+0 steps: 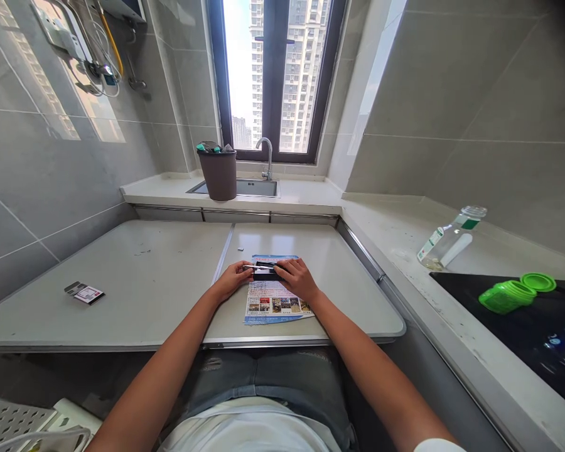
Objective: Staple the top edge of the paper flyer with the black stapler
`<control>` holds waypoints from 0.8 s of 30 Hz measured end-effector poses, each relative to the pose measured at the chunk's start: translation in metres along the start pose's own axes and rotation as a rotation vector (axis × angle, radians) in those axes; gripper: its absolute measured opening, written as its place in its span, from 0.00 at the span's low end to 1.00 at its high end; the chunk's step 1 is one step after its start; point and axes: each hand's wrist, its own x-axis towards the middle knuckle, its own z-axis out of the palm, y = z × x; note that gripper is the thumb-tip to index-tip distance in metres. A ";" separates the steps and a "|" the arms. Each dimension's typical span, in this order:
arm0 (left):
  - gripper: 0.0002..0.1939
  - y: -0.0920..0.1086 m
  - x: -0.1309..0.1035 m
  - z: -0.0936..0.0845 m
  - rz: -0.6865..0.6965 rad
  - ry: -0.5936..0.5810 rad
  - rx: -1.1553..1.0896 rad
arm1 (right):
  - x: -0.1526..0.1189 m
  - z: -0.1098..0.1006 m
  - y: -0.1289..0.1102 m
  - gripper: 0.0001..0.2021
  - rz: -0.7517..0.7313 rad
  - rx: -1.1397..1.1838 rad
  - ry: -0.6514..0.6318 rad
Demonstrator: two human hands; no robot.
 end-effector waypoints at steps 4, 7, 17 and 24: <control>0.21 0.005 -0.002 -0.001 -0.160 -0.064 -0.287 | 0.001 -0.001 -0.006 0.17 -0.031 0.006 -0.011; 0.10 0.006 -0.002 -0.004 -0.282 -0.060 -0.473 | 0.000 0.000 -0.008 0.18 -0.029 0.011 -0.023; 0.07 0.006 -0.003 -0.006 -0.349 -0.002 -0.556 | -0.005 0.004 -0.004 0.20 -0.115 -0.041 -0.008; 0.10 0.004 0.000 -0.007 -0.352 0.038 -0.554 | -0.003 0.003 -0.004 0.18 0.019 0.037 0.068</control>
